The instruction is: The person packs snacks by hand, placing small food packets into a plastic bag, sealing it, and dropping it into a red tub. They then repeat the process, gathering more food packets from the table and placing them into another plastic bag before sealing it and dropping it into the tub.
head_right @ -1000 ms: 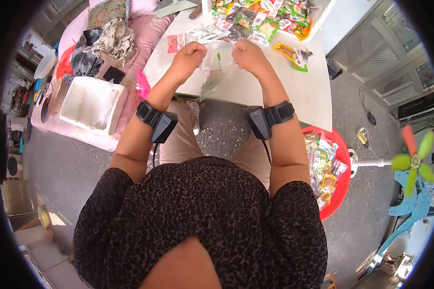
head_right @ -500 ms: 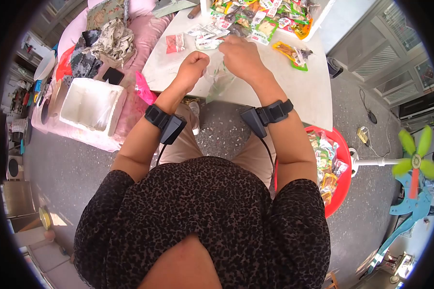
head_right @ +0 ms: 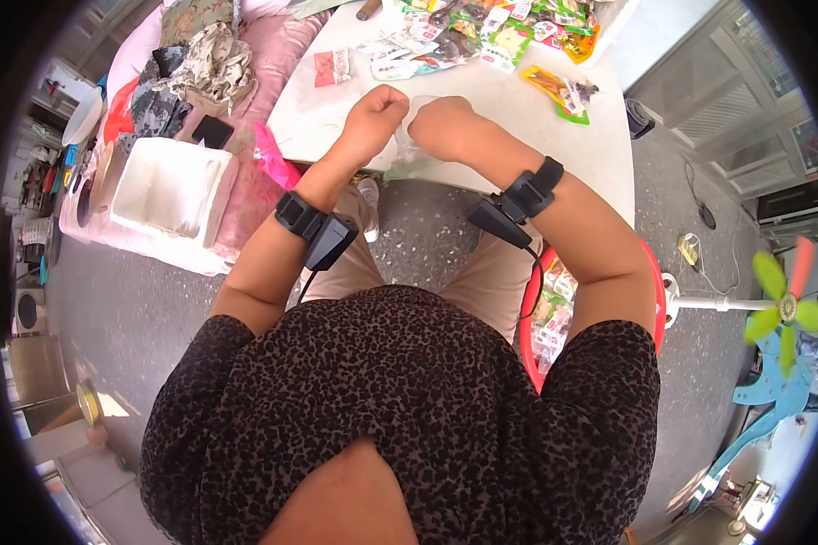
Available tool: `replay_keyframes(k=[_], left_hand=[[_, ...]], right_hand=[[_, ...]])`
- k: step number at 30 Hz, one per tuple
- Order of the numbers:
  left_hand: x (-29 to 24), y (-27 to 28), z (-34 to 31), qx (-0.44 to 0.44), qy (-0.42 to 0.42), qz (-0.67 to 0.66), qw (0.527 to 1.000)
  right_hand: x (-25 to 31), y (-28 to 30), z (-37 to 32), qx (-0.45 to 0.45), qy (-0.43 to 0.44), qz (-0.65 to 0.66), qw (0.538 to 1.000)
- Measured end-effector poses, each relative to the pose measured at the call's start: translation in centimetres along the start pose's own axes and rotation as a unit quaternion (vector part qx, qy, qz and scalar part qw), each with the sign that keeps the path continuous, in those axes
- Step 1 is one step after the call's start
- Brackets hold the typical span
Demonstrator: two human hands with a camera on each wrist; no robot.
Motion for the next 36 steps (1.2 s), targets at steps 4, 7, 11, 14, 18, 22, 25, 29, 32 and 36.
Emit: replay_keyframes(k=[4,7,11,14,18,22,25,29,32,36], left_hand=[[0.1,-0.9,-0.7,0.04,0.035,0.007,0.999],[0.2,-1.4,-0.6,0.051,0.031,-0.031,0.998],[0.2,-0.7,-0.2,0.036,0.008,0.002,0.999],[0.1,0.5,0.4,0.007,-0.016,0.028,0.999],[-0.4,2.0,0.6,0.019,-0.039,0.091,0.995],[-1.2,2.3,0.7,0.052,-0.056,0.131,0.988],[-1.2,2.3,0.7,0.066,-0.049,0.142,0.986],[-2.3,2.1,-0.5,0.09,-0.056,0.126,0.986],[-3.9,2.1,-3.1,0.074,-0.288,0.232,0.926],[-2.7,2.5,-4.3,0.086,-0.208,0.324,0.919]], right_hand=[[1.7,-1.7,0.0,0.06,0.005,0.01,0.998],[0.7,-1.2,0.7,0.047,-0.041,0.044,0.997],[0.7,-1.3,1.0,0.024,0.0,0.026,0.999],[-0.6,0.5,0.0,-0.057,0.023,0.159,0.985],[-2.8,1.8,-2.2,-0.299,0.039,0.235,0.924],[-4.5,0.2,-3.4,-0.24,0.011,0.313,0.919],[-4.6,-2.0,-2.8,-0.235,0.028,0.348,0.907],[-5.3,-2.1,-2.0,-0.227,0.009,0.324,0.918],[-5.8,-2.0,-2.3,-0.254,-0.011,0.363,0.896],[-6.6,-2.2,-1.8,-0.284,-0.013,0.379,0.881]])
Point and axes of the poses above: each hand's wrist, its own z-axis towards the middle knuckle, its own y-axis out of the back of the hand, x = y × z, the point moved 4 cm from there along z, towards the middle knuckle, and after that the axes turned 1 degree about z, right-handed, at the moved point
